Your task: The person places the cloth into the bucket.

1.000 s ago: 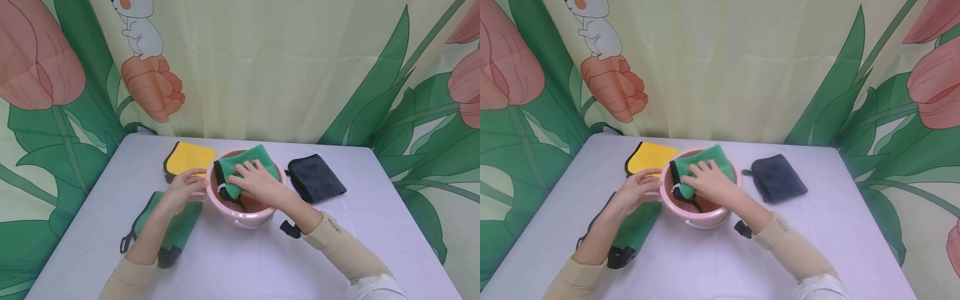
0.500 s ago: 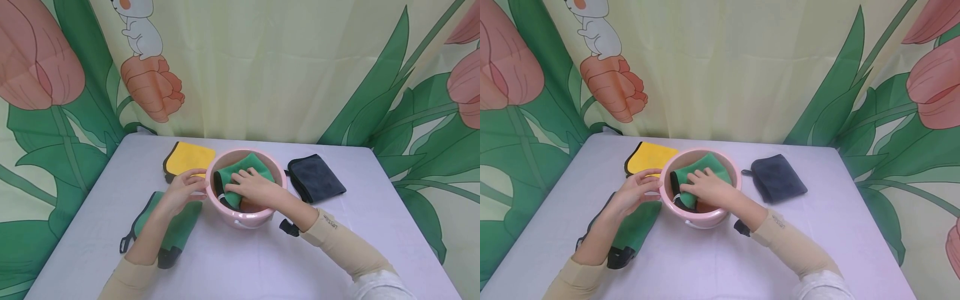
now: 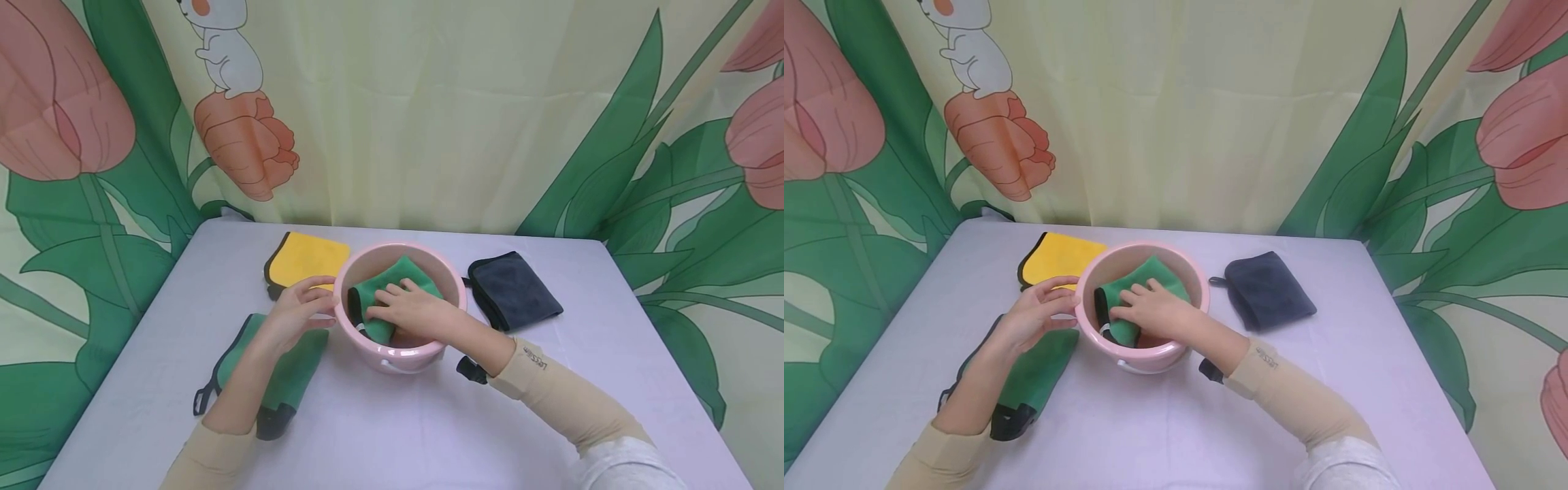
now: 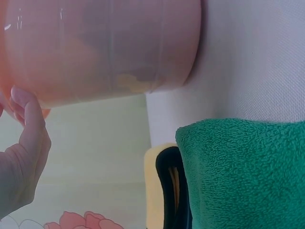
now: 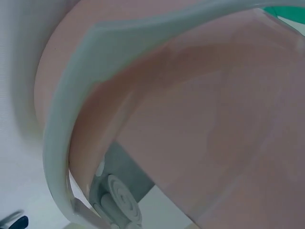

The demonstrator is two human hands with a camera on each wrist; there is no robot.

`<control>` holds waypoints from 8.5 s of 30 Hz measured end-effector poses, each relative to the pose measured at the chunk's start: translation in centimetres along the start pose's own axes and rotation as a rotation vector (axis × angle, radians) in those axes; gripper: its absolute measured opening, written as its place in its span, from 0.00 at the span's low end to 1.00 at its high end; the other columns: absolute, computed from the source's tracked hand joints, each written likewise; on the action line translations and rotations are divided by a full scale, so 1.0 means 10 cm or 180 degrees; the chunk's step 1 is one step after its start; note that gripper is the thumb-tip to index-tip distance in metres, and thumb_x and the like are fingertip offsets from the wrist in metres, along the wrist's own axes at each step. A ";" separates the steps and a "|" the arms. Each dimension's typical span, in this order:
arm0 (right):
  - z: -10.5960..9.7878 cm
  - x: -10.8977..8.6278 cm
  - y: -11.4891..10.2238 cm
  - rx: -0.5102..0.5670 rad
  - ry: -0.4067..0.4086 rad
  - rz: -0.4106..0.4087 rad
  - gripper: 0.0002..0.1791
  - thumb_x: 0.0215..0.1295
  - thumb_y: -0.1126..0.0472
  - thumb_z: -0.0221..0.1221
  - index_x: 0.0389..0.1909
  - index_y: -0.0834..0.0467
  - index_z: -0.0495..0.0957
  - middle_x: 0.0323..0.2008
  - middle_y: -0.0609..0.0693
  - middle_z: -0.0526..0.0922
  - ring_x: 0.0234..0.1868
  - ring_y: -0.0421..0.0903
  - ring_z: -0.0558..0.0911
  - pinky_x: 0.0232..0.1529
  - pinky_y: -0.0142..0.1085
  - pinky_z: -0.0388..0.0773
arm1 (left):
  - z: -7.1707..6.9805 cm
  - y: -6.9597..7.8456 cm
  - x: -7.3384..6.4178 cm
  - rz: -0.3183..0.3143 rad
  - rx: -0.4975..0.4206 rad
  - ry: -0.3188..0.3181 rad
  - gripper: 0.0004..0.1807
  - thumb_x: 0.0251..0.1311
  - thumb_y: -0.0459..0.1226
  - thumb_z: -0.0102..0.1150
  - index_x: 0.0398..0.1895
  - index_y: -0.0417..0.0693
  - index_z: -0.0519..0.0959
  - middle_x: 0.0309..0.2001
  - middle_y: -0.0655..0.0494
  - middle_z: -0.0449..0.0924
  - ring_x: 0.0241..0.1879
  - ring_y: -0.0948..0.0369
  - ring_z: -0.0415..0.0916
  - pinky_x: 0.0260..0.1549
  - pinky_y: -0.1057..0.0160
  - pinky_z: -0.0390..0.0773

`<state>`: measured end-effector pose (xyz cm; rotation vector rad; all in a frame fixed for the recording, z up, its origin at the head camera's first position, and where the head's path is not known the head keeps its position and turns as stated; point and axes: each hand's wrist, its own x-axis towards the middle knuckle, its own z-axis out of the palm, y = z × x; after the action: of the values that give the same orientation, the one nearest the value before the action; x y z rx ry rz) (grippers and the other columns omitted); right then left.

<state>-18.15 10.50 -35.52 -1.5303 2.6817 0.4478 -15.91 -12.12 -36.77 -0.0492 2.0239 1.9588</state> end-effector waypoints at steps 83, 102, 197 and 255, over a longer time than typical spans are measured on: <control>1.43 -1.08 0.99 0.1252 -0.0351 0.3093 0.45 0.54 0.43 0.57 0.67 0.62 0.53 0.60 0.73 0.56 0.59 0.74 0.56 0.57 0.67 0.50 | -0.03 -0.07 0.03 0.0119 -0.0049 -0.0055 0.28 0.57 0.38 0.59 0.60 0.41 0.65 0.38 0.51 0.78 0.35 0.58 0.78 0.40 0.58 0.79; 1.44 -1.12 0.99 0.0964 -0.0124 0.3023 0.30 0.58 0.63 0.59 0.60 0.61 0.59 0.53 0.71 0.62 0.52 0.71 0.62 0.50 0.65 0.55 | -0.02 -0.06 0.03 0.0098 -0.0061 -0.0036 0.28 0.57 0.37 0.59 0.60 0.42 0.65 0.42 0.45 0.77 0.36 0.57 0.78 0.40 0.57 0.79; -0.13 -0.31 0.03 0.0254 0.1214 0.0842 0.26 0.48 0.59 0.68 0.49 0.47 0.71 0.42 0.51 0.70 0.43 0.51 0.67 0.47 0.50 0.66 | 0.00 -0.05 0.02 -0.0025 0.0020 0.0101 0.29 0.55 0.40 0.62 0.60 0.46 0.65 0.43 0.47 0.77 0.38 0.56 0.78 0.43 0.58 0.78; -0.02 -0.06 0.03 0.0224 -0.0427 0.0060 0.31 0.56 0.49 0.62 0.61 0.43 0.63 0.51 0.48 0.69 0.52 0.47 0.67 0.50 0.40 0.66 | -0.01 -0.04 0.03 0.0001 0.0005 0.0029 0.29 0.56 0.39 0.60 0.61 0.43 0.65 0.44 0.44 0.76 0.39 0.58 0.78 0.42 0.59 0.79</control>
<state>-18.13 11.09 -35.18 -1.4052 2.5835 0.4354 -16.06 -12.16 -37.25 -0.0575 2.0312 1.9606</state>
